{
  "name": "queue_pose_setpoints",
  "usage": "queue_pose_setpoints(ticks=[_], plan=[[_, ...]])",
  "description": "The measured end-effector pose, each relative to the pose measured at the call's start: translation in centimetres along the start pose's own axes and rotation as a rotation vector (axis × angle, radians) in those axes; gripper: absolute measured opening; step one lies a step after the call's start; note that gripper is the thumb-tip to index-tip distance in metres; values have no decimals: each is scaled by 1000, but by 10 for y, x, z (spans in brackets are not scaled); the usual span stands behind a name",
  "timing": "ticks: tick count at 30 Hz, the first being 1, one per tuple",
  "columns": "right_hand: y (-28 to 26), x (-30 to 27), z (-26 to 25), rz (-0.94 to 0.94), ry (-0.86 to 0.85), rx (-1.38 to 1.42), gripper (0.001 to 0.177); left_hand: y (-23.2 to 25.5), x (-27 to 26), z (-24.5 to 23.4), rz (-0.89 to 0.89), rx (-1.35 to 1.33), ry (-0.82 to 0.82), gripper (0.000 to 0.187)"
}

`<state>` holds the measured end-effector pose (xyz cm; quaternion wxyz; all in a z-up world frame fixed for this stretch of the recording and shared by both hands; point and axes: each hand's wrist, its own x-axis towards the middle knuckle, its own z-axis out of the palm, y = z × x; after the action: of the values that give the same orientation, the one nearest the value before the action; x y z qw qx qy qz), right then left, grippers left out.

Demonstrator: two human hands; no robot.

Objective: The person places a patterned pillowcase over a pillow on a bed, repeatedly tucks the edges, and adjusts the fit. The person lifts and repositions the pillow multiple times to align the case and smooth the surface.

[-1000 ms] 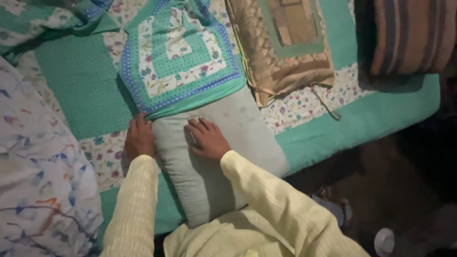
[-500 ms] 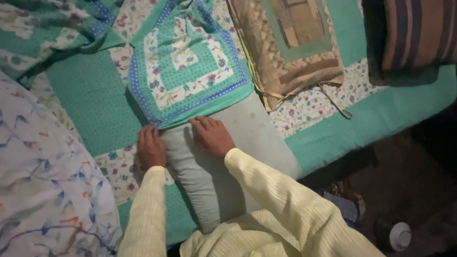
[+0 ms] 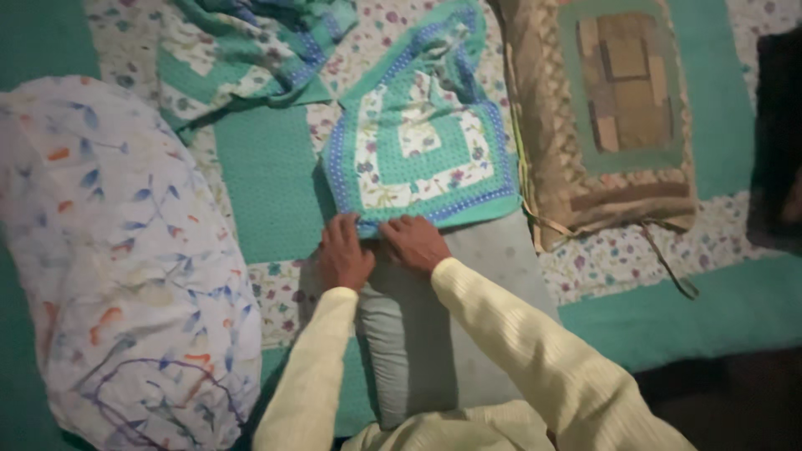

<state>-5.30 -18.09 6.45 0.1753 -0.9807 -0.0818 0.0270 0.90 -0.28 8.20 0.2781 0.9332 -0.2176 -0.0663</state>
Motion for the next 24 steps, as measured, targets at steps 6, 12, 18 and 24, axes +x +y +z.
queue_pose_setpoints(ticks=[6, 12, 18, 24], plan=[[-15, 3, -24, 99, -37, 0, 34, 20, 4, 18, 80, 179, 159, 45], [-9, 11, -41, 65, 110, -75, 45, 18, 5, 17, 49, 123, 226, 36], [3, 11, -30, 162, 297, -300, 36, 35, 7, 4, 85, 163, 222, 27], [43, 2, -42, 146, 398, -254, 41, 43, 7, -2, 85, 188, 246, 25]])
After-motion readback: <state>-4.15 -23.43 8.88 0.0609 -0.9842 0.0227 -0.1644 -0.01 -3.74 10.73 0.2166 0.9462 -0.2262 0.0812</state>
